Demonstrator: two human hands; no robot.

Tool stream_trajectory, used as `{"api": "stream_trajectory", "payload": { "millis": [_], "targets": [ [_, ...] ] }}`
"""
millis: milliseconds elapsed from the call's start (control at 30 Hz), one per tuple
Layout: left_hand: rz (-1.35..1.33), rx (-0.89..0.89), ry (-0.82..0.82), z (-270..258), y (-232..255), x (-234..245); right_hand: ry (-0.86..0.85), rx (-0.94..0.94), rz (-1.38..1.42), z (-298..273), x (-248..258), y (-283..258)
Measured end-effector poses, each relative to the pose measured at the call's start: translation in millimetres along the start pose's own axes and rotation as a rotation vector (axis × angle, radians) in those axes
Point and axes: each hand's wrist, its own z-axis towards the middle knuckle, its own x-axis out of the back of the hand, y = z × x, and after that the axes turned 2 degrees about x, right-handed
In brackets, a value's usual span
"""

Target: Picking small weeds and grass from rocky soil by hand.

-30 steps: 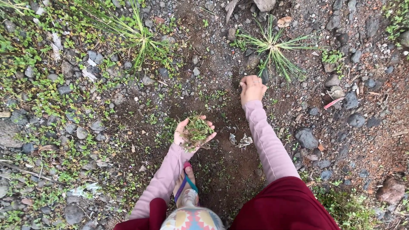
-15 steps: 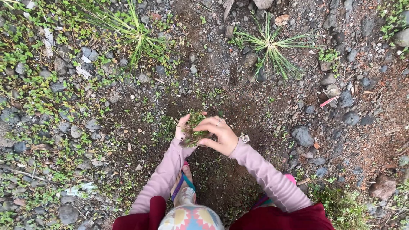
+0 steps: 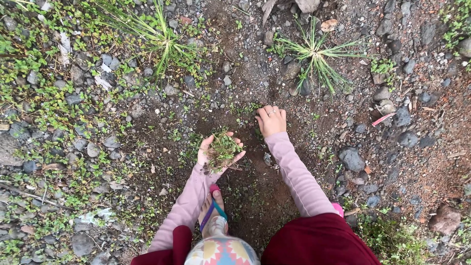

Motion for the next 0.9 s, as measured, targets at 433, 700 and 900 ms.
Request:
{"api": "stream_trajectory", "payload": {
  "millis": [433, 700, 900],
  "targets": [
    [0.005, 0.022, -0.013, 1.5, 0.7, 0.4, 0.047, 0.059, 0.006, -8.3, 19.0, 5.9],
    [0.014, 0.030, 0.002, 2.9, -1.0, 3.8, 0.063, -0.395, 0.793, 6.0, 37.8, 17.1],
    [0.002, 0.027, 0.015, -0.4, -0.2, 1.6, 0.129, -0.484, 0.786, 19.2, 14.9, 21.8]
  ]
}}
